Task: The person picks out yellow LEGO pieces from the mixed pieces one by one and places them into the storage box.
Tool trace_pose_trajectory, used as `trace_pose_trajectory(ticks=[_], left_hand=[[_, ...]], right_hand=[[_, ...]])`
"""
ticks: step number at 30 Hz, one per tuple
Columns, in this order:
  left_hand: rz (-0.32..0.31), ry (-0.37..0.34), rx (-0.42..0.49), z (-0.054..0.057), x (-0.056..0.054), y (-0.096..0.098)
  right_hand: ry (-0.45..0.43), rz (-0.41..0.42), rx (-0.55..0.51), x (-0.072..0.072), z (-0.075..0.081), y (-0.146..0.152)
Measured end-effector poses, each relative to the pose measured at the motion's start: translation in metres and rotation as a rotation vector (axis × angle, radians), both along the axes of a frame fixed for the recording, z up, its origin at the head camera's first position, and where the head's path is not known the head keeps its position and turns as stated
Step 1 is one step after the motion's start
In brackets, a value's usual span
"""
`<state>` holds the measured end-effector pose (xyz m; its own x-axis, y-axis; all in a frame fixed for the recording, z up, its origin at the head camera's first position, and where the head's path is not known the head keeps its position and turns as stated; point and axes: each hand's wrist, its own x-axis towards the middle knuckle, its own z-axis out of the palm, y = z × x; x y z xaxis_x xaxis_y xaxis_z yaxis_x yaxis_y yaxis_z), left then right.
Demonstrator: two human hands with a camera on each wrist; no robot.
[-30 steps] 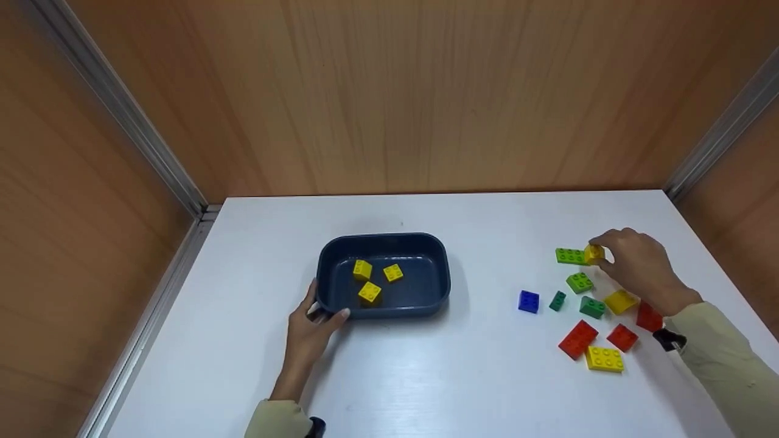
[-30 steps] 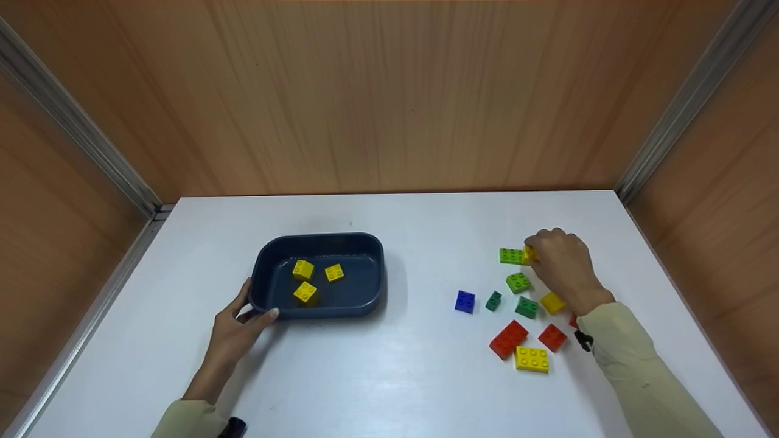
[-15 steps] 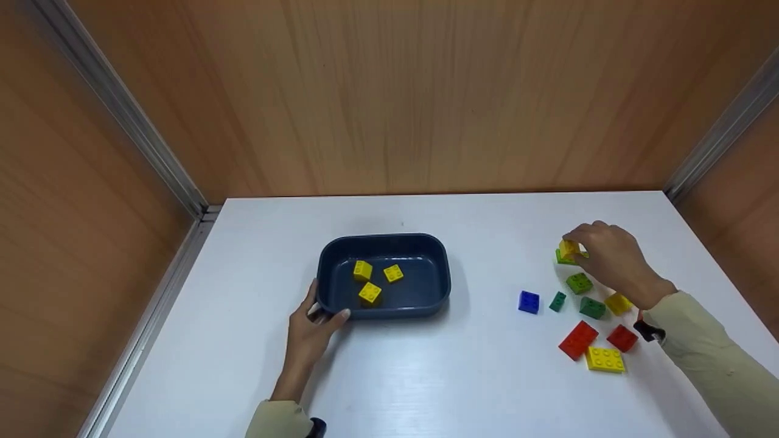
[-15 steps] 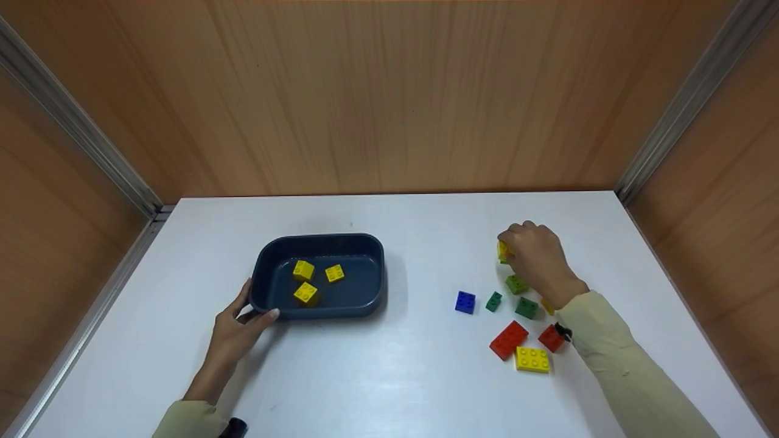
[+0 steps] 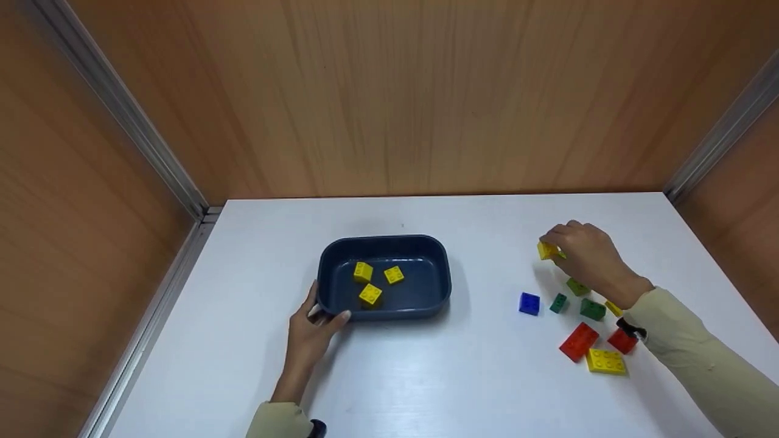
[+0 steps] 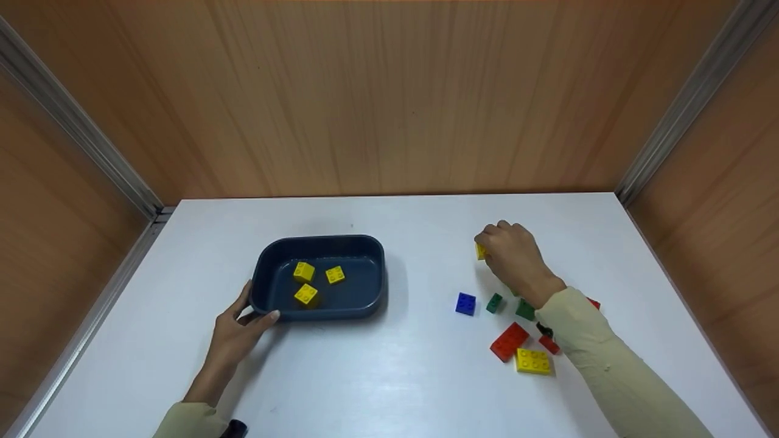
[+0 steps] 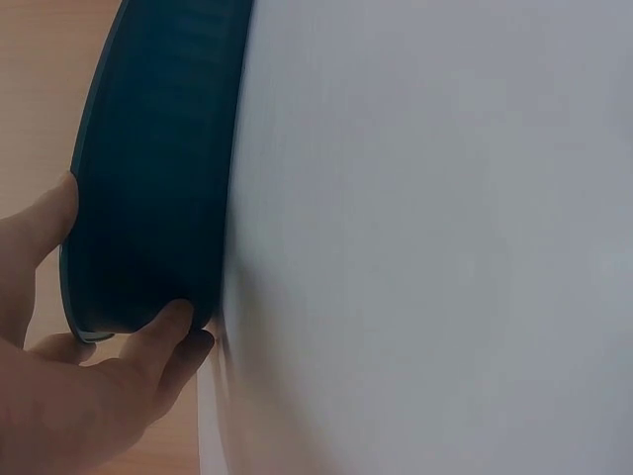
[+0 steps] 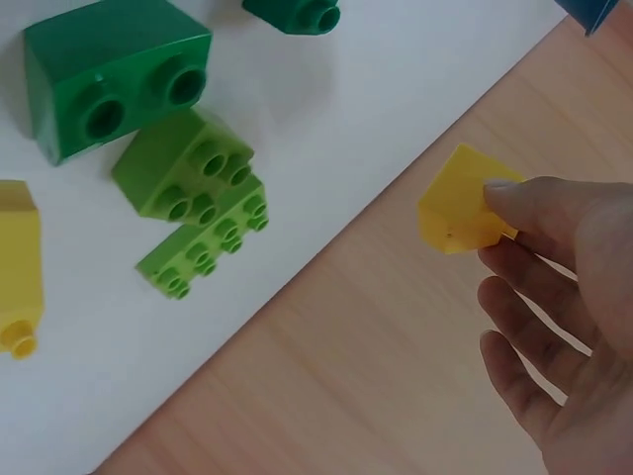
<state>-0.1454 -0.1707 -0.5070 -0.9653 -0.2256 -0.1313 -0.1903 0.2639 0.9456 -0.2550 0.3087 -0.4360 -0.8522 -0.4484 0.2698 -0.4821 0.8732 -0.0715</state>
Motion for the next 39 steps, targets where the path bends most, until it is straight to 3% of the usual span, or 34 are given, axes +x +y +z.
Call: trace_pose_trajectory(ticks=[19,39], left_hand=[[0.007,-0.004,0.009,-0.001,-0.001,0.000],[-0.005,0.005,0.004,-0.001,-0.003,-0.002]], right_hand=[[0.003,0.087,0.003,-0.004,0.002,-0.038],[0.081,0.203,0.060,-0.008,0.015,-0.087]])
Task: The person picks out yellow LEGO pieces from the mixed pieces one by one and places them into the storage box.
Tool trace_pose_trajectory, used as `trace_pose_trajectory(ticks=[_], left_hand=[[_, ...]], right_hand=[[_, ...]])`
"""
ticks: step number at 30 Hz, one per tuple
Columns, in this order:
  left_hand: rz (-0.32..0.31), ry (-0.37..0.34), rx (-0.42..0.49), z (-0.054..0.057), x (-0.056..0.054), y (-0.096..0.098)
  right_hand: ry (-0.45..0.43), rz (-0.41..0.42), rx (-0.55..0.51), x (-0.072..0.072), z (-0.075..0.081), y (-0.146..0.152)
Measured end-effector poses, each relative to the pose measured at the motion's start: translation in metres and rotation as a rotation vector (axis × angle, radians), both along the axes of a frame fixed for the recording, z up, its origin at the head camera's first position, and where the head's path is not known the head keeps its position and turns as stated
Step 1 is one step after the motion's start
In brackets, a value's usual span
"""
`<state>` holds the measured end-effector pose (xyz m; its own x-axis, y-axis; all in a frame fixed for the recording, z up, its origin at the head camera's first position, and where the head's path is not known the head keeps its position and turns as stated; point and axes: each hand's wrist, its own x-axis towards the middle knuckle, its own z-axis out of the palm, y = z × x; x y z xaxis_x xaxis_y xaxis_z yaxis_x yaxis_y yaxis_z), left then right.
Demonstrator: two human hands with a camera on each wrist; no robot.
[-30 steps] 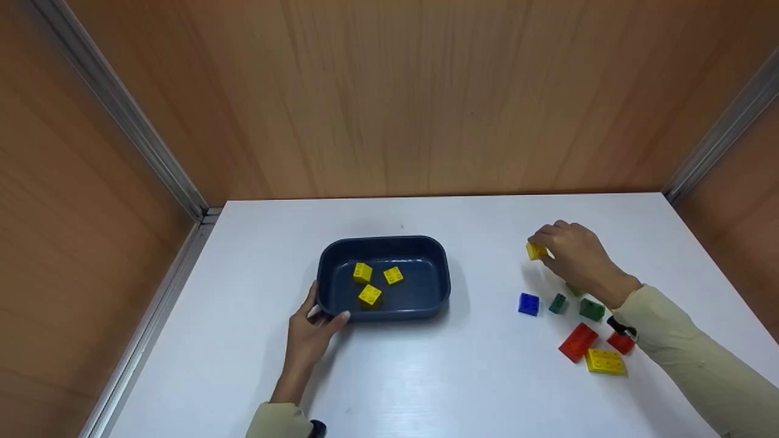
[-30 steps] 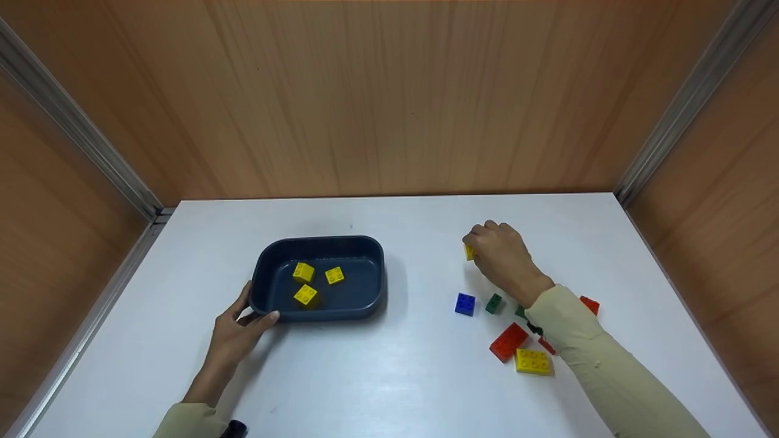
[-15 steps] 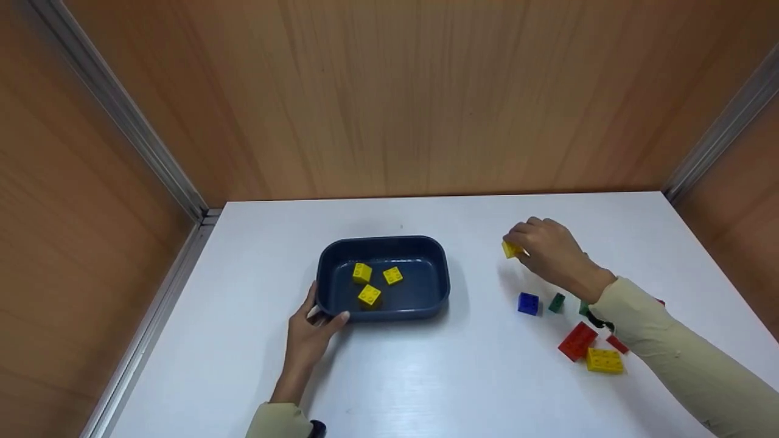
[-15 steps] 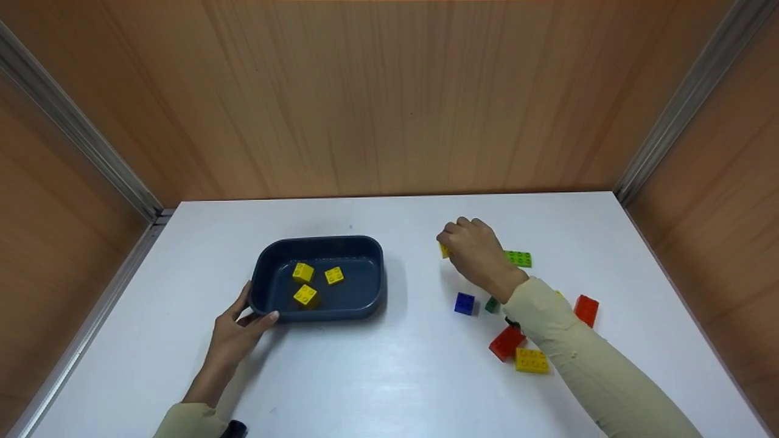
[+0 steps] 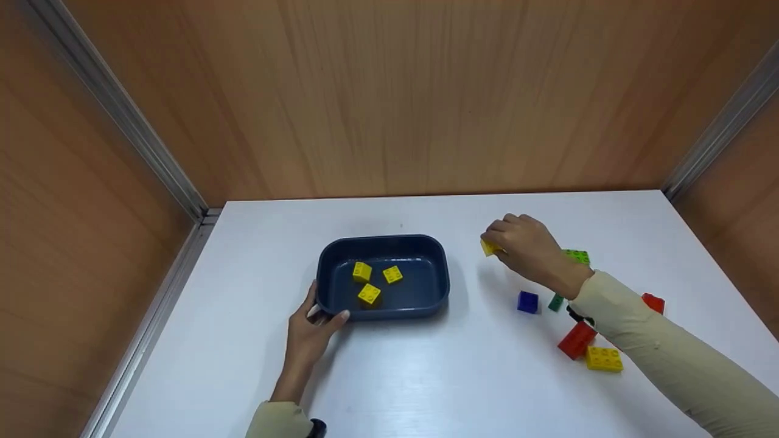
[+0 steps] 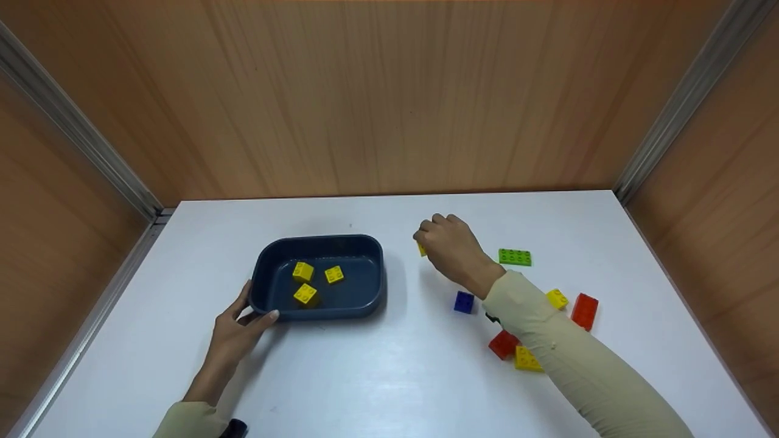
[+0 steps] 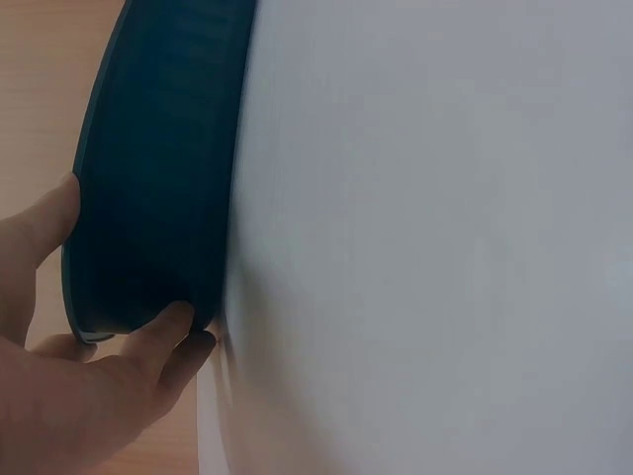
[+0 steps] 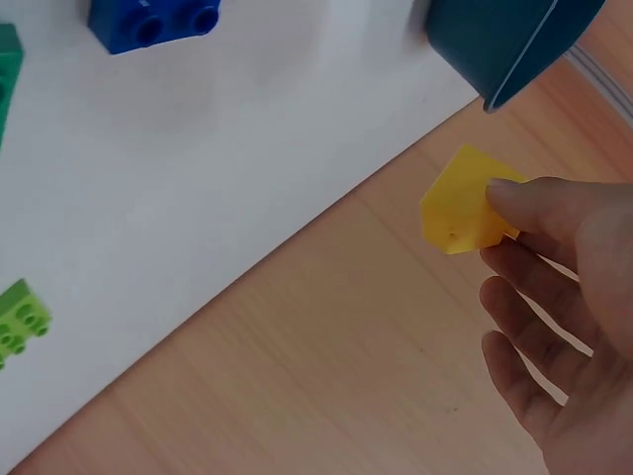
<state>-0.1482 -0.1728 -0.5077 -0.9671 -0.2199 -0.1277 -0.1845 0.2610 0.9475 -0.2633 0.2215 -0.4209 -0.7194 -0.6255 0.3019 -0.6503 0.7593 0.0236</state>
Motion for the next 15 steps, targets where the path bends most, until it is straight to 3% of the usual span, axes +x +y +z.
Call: trace_pose_trajectory(ticks=[15], left_hand=[[0.009,-0.011,-0.005,0.000,0.002,0.000]], right_hand=[[0.013,0.092,-0.015,0.001,0.000,-0.033]])
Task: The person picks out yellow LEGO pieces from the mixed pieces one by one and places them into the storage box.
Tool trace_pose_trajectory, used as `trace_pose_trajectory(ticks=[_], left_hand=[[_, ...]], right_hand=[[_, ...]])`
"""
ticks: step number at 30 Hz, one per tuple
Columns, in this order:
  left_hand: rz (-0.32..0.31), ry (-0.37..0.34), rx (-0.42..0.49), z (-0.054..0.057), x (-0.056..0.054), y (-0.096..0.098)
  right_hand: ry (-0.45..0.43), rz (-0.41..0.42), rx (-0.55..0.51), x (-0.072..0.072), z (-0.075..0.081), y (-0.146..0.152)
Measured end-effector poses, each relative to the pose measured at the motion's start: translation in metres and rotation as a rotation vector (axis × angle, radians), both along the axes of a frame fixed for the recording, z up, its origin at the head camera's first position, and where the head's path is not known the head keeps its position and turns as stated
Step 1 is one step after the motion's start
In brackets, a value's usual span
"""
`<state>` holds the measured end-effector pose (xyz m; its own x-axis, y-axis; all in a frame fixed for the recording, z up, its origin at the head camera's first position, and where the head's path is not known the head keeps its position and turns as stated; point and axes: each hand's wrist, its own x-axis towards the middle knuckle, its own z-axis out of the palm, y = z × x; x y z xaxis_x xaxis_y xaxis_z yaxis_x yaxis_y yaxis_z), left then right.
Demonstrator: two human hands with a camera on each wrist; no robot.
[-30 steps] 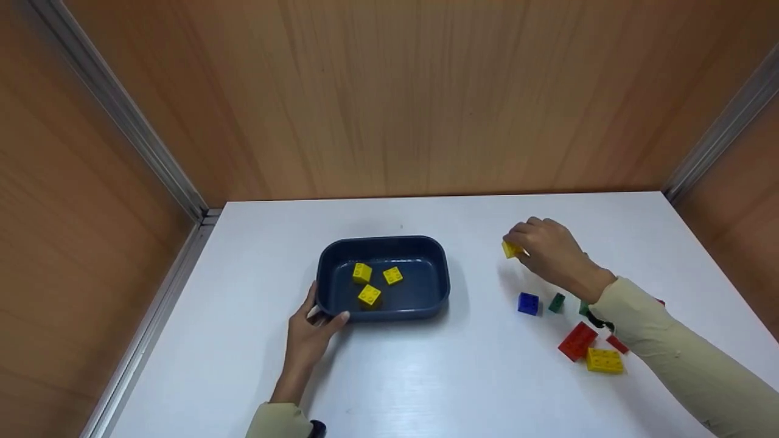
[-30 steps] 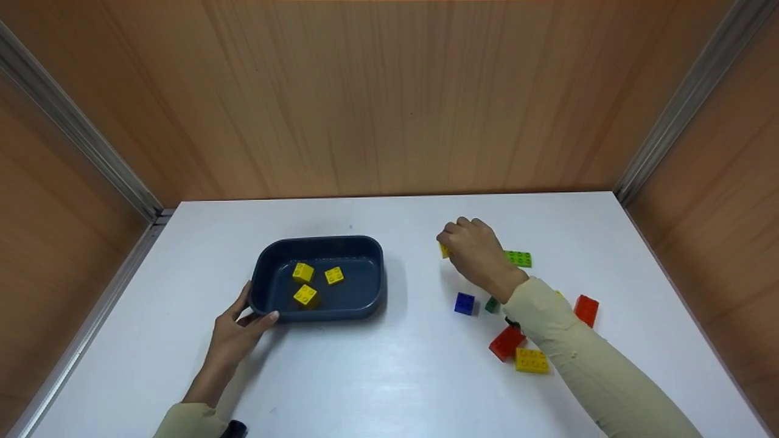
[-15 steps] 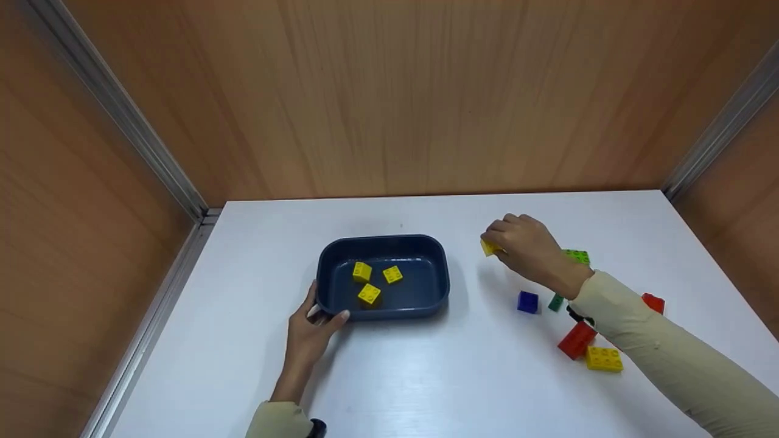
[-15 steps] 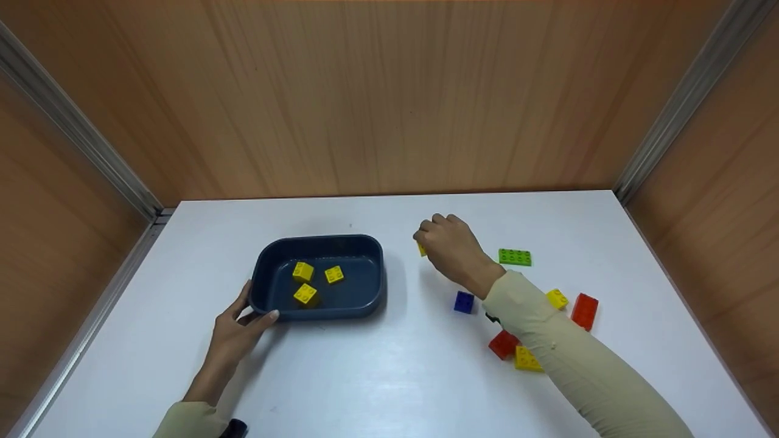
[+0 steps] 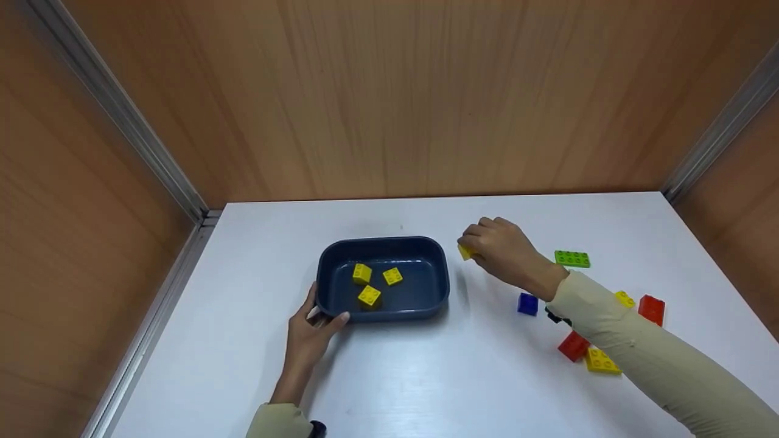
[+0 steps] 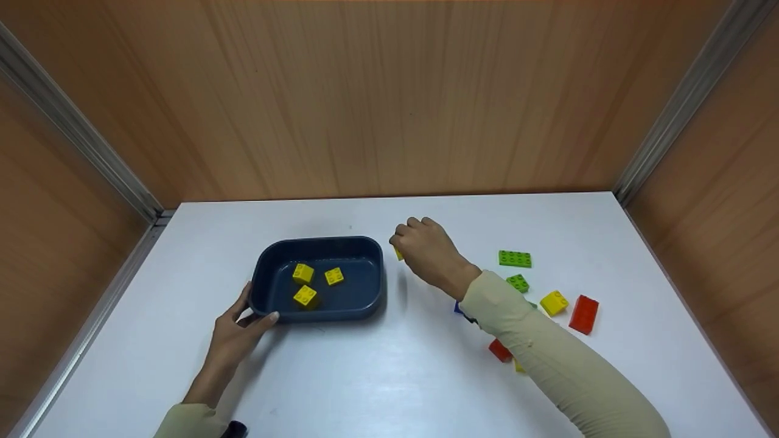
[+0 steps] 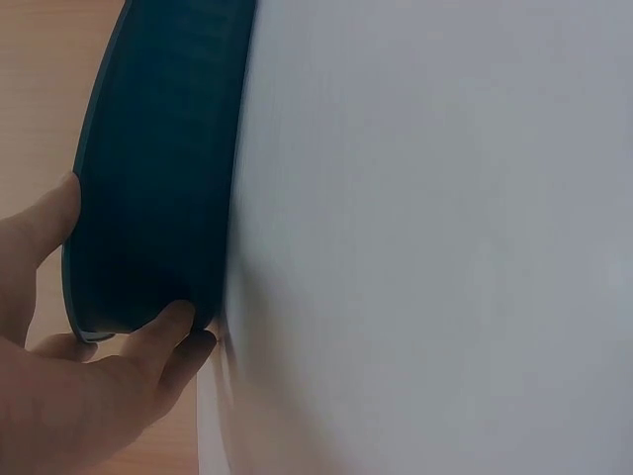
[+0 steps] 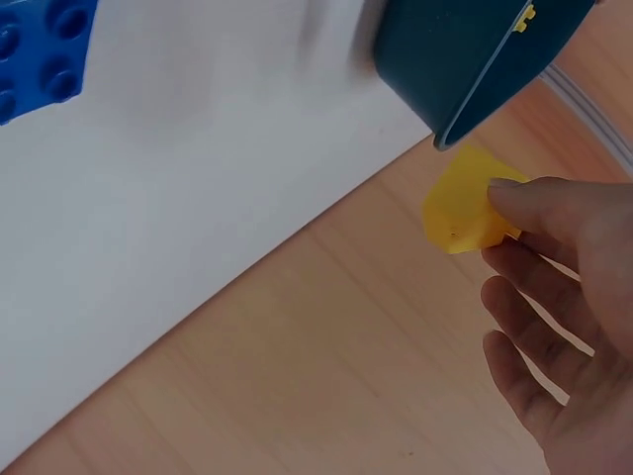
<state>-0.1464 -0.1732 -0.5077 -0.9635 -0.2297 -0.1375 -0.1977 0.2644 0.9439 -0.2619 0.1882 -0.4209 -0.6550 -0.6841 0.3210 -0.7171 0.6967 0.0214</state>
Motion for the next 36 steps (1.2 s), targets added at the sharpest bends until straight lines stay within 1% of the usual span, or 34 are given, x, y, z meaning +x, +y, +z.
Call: trace_pose_trajectory(ticks=[8,15,19,28,36], left_hand=[[0.001,-0.011,0.000,0.000,0.000,0.000],[-0.012,0.022,0.004,-0.001,0.002,0.000],[-0.011,0.027,0.007,-0.001,0.002,0.000],[-0.007,0.010,0.009,-0.001,0.002,0.000],[-0.009,0.012,0.007,-0.001,0.001,0.000]], right_hand=[[0.014,0.033,0.005,0.001,0.000,-0.017],[0.013,0.044,0.036,0.001,0.000,-0.035],[0.017,0.061,0.059,0.000,-0.001,-0.044],[-0.031,0.105,0.113,0.001,-0.005,-0.060],[-0.032,0.165,0.154,0.002,-0.008,-0.077]])
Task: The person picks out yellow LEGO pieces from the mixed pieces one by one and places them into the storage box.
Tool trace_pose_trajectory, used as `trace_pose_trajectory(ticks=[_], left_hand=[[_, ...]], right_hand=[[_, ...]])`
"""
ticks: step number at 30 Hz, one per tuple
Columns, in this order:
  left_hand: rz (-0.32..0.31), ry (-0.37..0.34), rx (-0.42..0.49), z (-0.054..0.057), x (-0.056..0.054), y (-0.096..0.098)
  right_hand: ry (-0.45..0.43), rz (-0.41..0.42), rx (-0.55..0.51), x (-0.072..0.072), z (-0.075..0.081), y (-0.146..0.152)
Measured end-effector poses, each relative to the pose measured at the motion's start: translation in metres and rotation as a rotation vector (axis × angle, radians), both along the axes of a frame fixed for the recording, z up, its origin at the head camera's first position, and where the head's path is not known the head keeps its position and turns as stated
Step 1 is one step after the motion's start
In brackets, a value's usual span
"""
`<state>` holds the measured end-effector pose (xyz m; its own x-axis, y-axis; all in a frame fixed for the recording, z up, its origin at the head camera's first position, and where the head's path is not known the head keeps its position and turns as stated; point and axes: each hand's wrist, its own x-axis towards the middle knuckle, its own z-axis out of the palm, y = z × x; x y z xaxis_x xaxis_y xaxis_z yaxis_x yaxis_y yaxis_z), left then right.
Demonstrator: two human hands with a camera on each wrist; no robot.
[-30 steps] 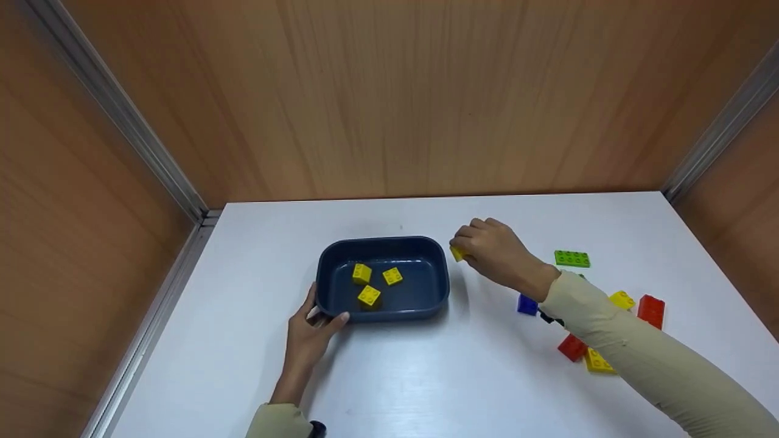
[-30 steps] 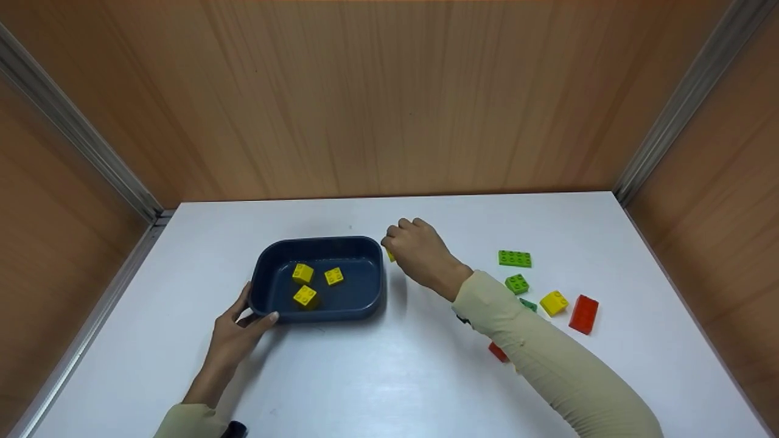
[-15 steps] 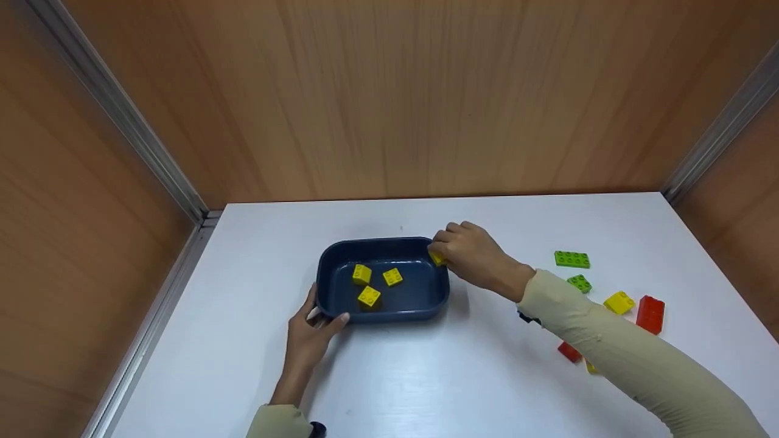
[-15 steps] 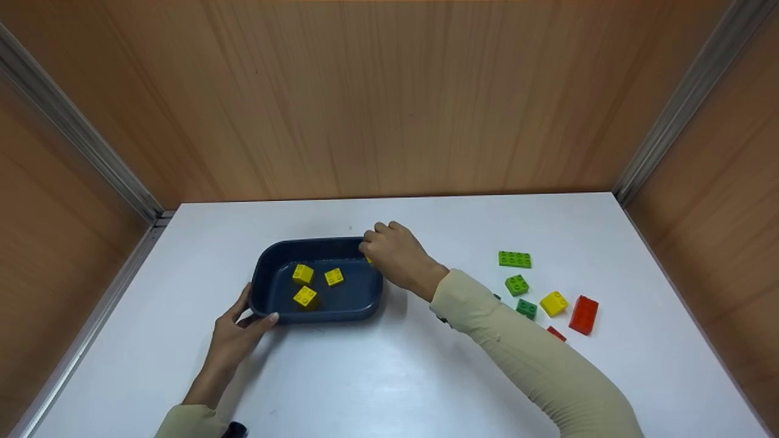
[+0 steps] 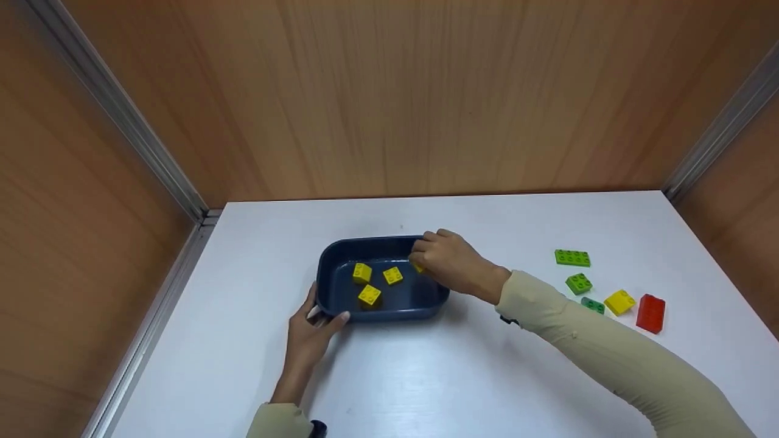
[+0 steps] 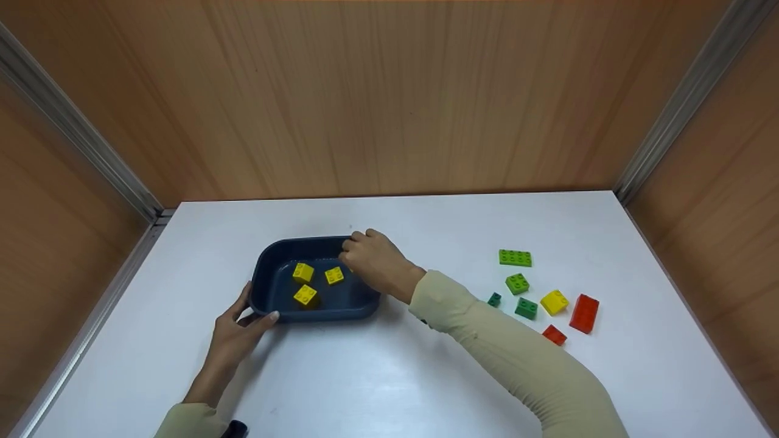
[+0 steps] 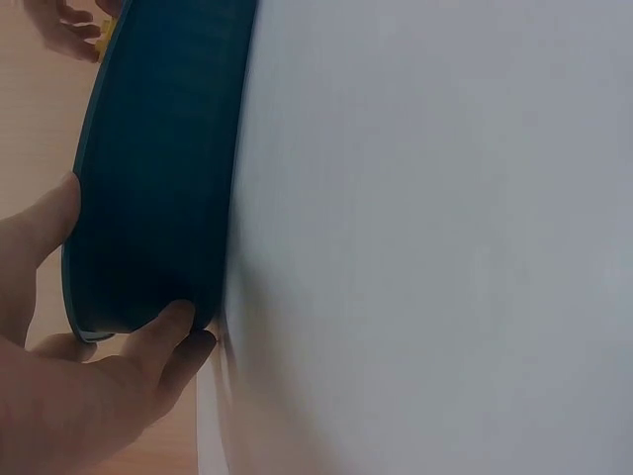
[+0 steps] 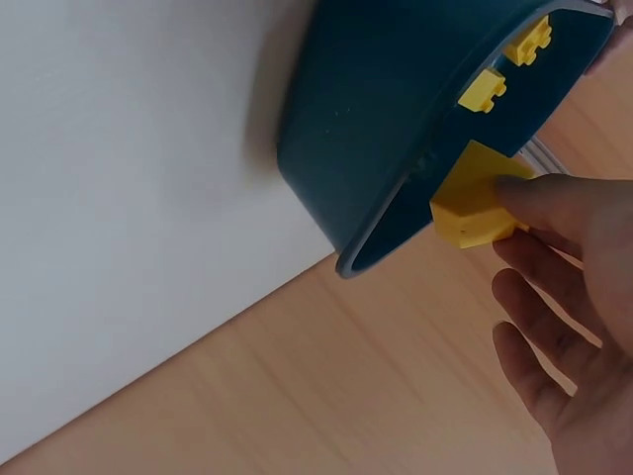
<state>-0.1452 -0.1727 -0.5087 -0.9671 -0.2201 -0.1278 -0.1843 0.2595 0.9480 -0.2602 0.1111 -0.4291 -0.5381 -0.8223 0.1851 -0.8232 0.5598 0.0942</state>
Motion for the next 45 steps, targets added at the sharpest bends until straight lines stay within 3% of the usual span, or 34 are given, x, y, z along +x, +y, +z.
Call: trace_pose_trajectory(ticks=[9,17,30,45], left_hand=[[0.002,0.014,-0.005,0.001,-0.003,0.001],[0.002,0.009,-0.009,0.000,-0.003,0.001],[-0.007,-0.014,0.012,0.002,0.000,0.000],[-0.001,0.004,0.008,0.000,-0.002,-0.001]], right_hand=[[0.034,0.062,0.037,-0.003,-0.006,-0.016],[-0.066,0.068,0.069,-0.004,-0.008,-0.031],[-0.150,0.077,0.124,-0.003,-0.014,-0.049],[-0.173,0.055,0.208,-0.001,-0.018,-0.062]])
